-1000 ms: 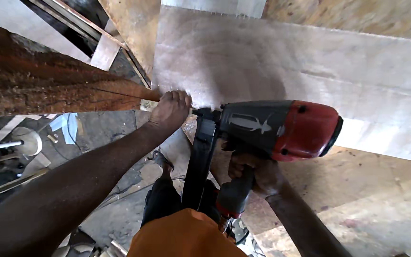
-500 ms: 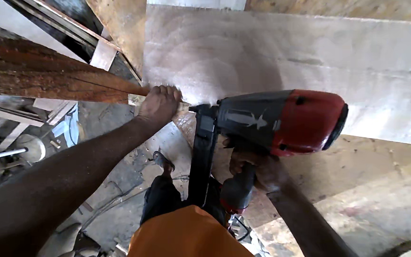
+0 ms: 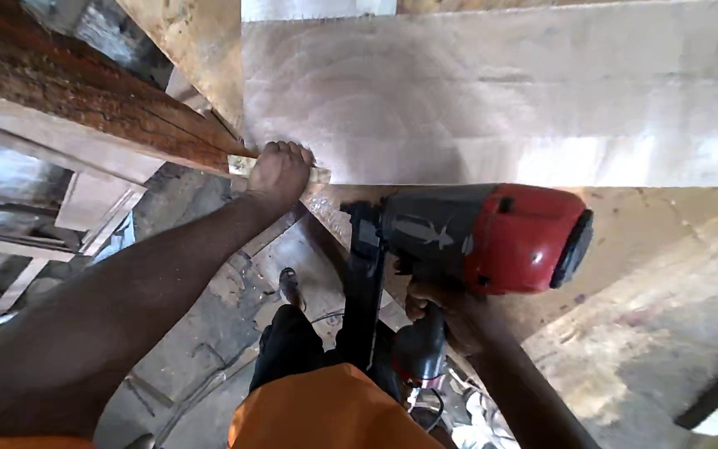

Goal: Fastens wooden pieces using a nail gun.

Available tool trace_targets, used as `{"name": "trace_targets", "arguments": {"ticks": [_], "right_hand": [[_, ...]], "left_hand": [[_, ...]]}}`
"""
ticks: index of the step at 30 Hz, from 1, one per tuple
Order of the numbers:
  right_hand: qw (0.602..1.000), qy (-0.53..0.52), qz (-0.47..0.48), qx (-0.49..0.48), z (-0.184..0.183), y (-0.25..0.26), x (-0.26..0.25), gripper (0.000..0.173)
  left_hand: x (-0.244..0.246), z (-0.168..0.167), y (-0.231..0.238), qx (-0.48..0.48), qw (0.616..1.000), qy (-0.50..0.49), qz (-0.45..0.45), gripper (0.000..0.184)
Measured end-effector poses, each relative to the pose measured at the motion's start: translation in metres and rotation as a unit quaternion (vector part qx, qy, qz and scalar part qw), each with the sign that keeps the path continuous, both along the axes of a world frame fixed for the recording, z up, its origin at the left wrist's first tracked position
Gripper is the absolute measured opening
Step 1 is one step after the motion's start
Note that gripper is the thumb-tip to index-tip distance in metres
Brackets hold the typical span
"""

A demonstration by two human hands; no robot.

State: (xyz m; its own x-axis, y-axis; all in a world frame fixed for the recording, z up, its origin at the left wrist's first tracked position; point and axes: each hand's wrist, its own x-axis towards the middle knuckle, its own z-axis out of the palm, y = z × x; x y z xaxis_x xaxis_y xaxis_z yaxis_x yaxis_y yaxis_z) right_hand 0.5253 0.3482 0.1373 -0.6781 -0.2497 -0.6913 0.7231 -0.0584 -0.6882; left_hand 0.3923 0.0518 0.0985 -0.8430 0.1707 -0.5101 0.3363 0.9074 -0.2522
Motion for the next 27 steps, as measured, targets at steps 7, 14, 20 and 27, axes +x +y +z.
{"name": "trace_targets", "arguments": {"ticks": [7,14,20,27], "right_hand": [[0.992,0.057,-0.061,0.097,0.007,-0.028,0.122,0.008],[0.97,0.09,-0.147,0.172,-0.001,-0.06,0.25,0.013],[0.968,0.073,-0.197,0.133,0.003,-0.071,0.303,0.017],[0.971,0.091,-0.19,0.109,-0.012,-0.049,0.316,0.026]], "left_hand": [[0.008,-0.004,-0.005,0.037,0.999,0.015,0.006,0.031],[0.041,0.002,0.008,0.03,0.999,0.033,0.004,0.032],[0.101,0.004,0.036,0.066,0.997,-0.005,0.028,0.033],[0.138,0.024,0.058,0.029,0.999,-0.009,0.026,0.043]]}}
